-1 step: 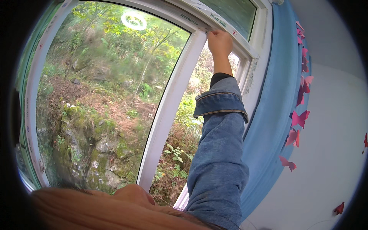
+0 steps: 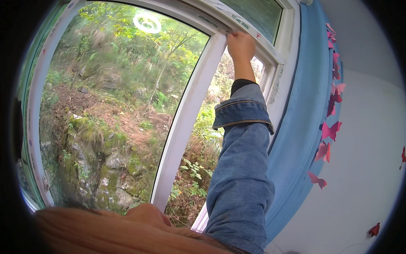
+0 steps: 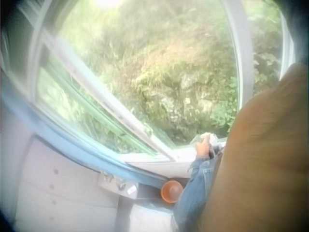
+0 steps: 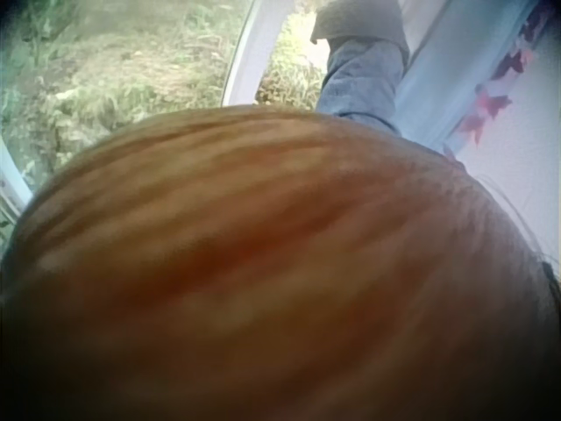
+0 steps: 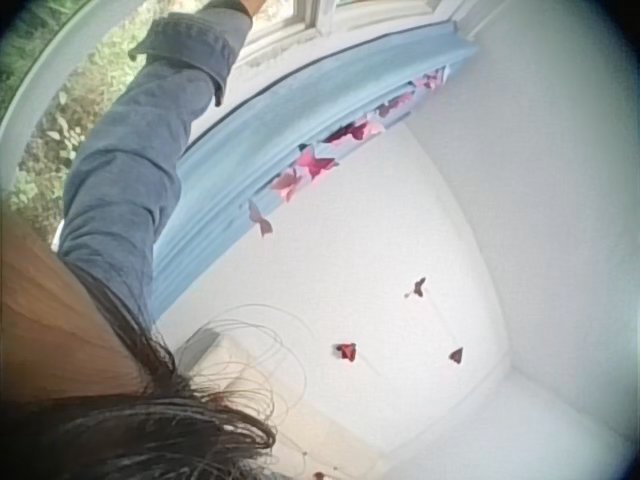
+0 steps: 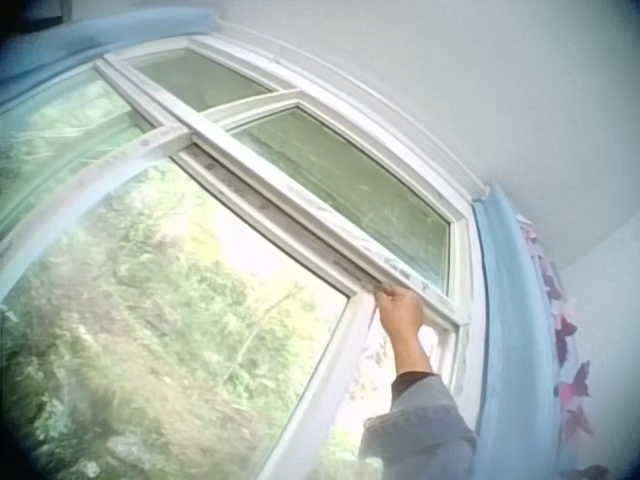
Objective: The person cleans a large curved window using a cloth and a squeegee. They wipe the glass surface and the window frame, then use the squeegee to remove water from the pane.
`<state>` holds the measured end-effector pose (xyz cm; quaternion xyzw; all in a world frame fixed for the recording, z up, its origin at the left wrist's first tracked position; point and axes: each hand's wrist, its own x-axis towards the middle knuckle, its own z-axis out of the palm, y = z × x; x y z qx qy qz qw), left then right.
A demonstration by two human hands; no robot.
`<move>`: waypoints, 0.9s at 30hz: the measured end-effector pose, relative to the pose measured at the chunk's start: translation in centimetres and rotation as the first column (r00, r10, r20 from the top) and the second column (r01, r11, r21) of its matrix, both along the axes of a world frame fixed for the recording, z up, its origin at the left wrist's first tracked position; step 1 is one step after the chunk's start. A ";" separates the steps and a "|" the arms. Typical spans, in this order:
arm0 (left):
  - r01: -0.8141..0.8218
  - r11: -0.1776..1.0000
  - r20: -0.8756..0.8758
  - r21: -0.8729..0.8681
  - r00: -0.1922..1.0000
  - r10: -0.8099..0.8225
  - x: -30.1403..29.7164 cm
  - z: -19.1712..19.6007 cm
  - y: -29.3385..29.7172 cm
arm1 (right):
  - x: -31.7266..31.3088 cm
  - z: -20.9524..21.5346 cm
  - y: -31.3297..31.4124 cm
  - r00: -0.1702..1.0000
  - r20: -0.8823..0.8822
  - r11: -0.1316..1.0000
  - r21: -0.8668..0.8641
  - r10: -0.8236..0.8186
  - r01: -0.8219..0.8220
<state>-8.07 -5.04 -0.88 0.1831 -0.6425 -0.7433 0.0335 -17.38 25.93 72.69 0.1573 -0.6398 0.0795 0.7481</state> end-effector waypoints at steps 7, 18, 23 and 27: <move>0.053 0.994 -0.117 0.099 0.992 -0.041 -1.0 -1.4 1.8 | 1.3 0.3 -3.5 0.934 0.024 0.933 -0.037 -0.356 0.357; 0.059 0.998 -0.043 -0.036 0.997 -0.060 -1.6 -3.0 1.3 | 2.0 -0.2 -5.7 0.914 0.099 0.900 -0.161 -0.394 0.405; -0.265 0.851 -0.447 -0.453 0.893 0.040 -1.5 -4.9 2.1 | 1.5 -0.2 -5.4 0.940 0.099 0.917 -0.210 -0.326 0.340; -0.003 0.997 -0.044 -0.073 0.999 0.000 -1.2 -2.9 0.8 | 1.1 -0.3 -5.6 0.951 0.082 0.923 -0.228 -0.298 0.309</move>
